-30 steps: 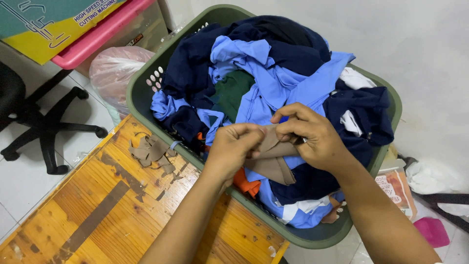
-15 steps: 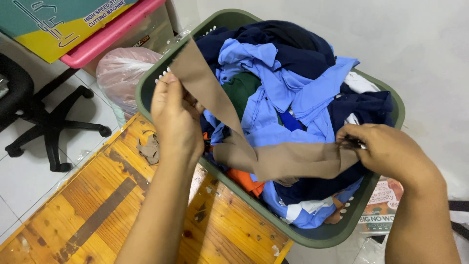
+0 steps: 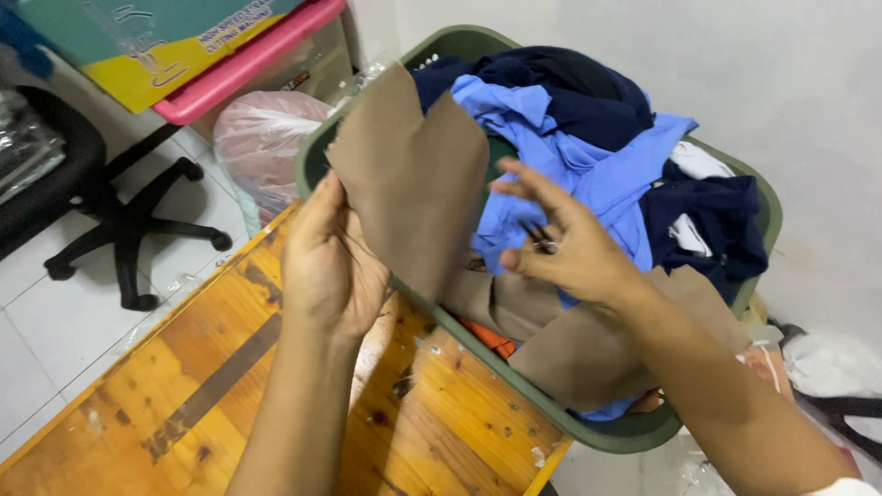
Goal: Trimming excess threads and fabric from the edges of cloth pieces using hand snips.
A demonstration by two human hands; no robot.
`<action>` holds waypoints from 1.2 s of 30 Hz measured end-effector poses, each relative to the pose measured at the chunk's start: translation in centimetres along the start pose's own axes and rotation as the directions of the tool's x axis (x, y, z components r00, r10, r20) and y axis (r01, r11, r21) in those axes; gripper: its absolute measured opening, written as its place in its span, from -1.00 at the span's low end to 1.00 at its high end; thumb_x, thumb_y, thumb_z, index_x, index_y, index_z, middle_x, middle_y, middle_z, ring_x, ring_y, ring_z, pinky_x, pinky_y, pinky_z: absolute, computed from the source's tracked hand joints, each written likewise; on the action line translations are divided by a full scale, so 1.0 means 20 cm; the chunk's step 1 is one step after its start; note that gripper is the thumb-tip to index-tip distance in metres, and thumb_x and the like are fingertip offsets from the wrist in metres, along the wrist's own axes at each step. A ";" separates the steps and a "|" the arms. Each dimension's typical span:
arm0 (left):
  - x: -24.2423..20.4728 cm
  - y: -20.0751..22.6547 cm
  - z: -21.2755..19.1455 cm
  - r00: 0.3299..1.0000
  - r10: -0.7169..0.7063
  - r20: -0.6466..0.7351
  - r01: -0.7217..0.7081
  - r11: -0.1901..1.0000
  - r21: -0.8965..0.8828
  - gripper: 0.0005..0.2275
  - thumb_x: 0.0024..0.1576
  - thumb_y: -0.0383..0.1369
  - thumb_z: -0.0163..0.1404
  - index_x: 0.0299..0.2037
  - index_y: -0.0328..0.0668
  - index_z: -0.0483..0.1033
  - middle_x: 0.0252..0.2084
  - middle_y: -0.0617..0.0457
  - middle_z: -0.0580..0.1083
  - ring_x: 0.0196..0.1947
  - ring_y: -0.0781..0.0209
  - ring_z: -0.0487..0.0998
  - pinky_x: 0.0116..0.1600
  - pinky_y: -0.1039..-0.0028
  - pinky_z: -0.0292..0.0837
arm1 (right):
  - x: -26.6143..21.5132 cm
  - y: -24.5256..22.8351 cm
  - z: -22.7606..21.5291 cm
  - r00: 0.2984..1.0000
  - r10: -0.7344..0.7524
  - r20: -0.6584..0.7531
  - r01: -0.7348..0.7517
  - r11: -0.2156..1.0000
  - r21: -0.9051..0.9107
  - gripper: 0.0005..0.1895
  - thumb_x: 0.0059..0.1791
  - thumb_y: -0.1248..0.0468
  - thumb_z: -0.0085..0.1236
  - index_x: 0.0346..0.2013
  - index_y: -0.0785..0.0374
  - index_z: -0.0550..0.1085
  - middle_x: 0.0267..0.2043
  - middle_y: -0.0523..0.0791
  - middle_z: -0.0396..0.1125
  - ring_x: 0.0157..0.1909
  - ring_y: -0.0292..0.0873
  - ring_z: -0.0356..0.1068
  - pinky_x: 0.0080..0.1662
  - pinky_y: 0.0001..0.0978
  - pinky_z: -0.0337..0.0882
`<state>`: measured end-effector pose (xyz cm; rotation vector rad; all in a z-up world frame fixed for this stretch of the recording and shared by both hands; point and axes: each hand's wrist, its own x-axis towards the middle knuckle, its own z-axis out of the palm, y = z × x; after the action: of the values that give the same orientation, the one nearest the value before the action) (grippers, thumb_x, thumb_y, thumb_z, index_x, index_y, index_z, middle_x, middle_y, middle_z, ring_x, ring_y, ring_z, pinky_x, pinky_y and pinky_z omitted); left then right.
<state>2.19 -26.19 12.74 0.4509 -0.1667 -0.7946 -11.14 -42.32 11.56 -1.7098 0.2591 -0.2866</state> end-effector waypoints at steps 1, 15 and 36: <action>-0.02 0.01 -0.05 1.000 0.013 -0.002 -0.013 1.000 0.002 -0.72 0.13 -0.36 -0.28 -0.03 -0.36 0.28 -0.20 -0.17 0.43 -0.24 0.06 0.47 -0.12 0.22 0.40 | 0.01 0.00 0.03 1.000 -0.007 0.011 0.007 1.000 0.001 -0.20 -0.30 0.29 0.15 0.16 0.08 0.02 0.14 -0.06 0.08 -0.58 -0.46 0.04 -0.37 -0.68 0.20; -0.86 0.45 -0.74 0.691 0.521 -0.502 -0.298 0.837 0.458 -0.89 0.14 -0.43 -0.29 -0.23 -0.25 0.26 -0.31 -0.03 0.43 -0.35 0.17 0.50 -0.22 0.39 0.49 | -0.28 0.15 0.72 0.847 0.388 0.364 -0.440 0.895 0.070 -0.82 -0.33 0.43 0.28 -0.46 0.37 0.51 -0.65 -0.17 0.34 -0.65 -0.43 0.20 -0.53 -0.72 0.18; -1.14 0.38 -0.74 0.899 0.435 -0.052 0.335 -0.605 0.722 -0.46 0.05 -0.15 -0.30 0.08 -0.56 0.09 0.17 -0.40 0.05 0.23 -0.20 -0.07 0.26 0.16 -0.32 | -0.03 0.24 1.39 0.924 0.197 0.328 -0.193 0.980 -0.045 -0.78 -0.05 0.18 -0.12 -0.30 0.24 0.43 -0.63 -0.17 0.20 -0.66 -0.41 0.06 -0.62 -0.68 0.10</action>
<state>-4.13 -0.27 3.43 2.6929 -0.5461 0.0769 -2.50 -17.03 2.69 -1.6982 0.1803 0.1514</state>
